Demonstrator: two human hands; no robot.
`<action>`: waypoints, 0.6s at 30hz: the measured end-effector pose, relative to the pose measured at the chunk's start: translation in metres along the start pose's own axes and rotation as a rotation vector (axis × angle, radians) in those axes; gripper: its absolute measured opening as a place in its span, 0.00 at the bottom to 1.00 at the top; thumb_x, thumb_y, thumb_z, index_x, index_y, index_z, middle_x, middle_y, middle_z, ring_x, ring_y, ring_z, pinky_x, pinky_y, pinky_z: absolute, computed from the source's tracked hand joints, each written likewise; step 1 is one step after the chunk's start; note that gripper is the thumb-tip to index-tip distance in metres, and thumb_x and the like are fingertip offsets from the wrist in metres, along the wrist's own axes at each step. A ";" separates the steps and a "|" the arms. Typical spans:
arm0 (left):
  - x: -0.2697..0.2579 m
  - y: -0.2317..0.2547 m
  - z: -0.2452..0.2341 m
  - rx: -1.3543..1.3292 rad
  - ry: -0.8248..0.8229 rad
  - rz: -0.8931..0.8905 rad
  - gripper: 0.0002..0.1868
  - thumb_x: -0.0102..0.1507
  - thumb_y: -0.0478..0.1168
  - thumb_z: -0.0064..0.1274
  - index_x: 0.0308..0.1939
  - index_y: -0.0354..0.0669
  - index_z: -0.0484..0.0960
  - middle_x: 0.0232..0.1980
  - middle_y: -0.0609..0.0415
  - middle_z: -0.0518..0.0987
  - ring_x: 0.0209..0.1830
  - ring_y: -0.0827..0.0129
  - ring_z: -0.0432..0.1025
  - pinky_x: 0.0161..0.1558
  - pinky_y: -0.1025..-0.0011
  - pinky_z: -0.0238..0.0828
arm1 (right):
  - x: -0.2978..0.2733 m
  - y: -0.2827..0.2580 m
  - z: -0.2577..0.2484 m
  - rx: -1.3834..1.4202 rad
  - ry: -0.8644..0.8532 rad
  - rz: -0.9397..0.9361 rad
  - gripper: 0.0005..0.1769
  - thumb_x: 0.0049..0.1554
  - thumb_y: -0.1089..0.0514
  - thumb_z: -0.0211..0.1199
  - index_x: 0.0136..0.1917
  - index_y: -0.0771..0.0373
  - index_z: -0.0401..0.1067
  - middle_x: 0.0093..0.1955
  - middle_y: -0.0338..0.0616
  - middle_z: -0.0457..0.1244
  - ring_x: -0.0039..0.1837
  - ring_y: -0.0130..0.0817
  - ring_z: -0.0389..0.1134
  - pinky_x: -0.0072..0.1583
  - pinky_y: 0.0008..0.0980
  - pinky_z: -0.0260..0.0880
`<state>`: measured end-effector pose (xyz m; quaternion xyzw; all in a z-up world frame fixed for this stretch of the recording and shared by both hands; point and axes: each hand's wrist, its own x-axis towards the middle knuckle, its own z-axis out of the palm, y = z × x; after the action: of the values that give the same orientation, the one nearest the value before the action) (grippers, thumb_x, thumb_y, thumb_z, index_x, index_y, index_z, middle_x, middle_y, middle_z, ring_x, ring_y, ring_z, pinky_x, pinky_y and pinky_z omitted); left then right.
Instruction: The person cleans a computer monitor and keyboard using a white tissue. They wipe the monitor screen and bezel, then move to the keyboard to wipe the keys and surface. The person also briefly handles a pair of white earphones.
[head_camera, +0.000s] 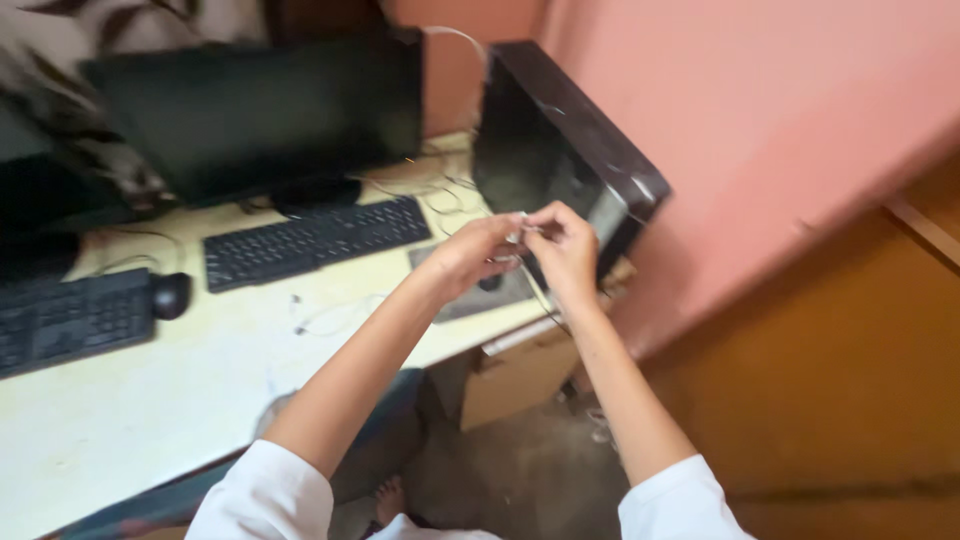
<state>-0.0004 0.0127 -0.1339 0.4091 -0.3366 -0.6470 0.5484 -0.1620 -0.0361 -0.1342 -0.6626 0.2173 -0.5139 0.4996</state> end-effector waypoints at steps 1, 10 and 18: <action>-0.001 0.009 -0.019 0.075 0.023 0.009 0.14 0.69 0.45 0.49 0.54 0.44 0.81 0.46 0.56 0.81 0.45 0.72 0.75 0.50 0.70 0.76 | 0.010 0.004 0.013 0.058 -0.019 -0.004 0.06 0.56 0.75 0.64 0.47 0.70 0.71 0.44 0.38 0.68 0.48 0.22 0.71 0.51 0.24 0.73; -0.033 0.079 -0.174 0.146 0.389 0.225 0.14 0.69 0.42 0.48 0.45 0.35 0.84 0.41 0.48 0.87 0.44 0.61 0.81 0.47 0.63 0.79 | 0.058 -0.016 0.179 -0.441 -0.261 -0.469 0.24 0.49 0.71 0.66 0.61 0.67 0.75 0.56 0.50 0.66 0.55 0.41 0.70 0.54 0.35 0.73; -0.082 0.143 -0.233 0.399 0.402 0.017 0.23 0.69 0.51 0.41 0.60 0.43 0.80 0.57 0.51 0.84 0.60 0.65 0.77 0.58 0.62 0.73 | 0.102 0.004 0.261 -0.262 -0.249 -0.162 0.12 0.58 0.66 0.66 0.56 0.65 0.79 0.52 0.46 0.71 0.52 0.34 0.75 0.54 0.29 0.74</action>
<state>0.2764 0.0717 -0.0969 0.6263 -0.3449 -0.4694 0.5182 0.1114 -0.0048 -0.0831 -0.7958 0.1647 -0.4338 0.3891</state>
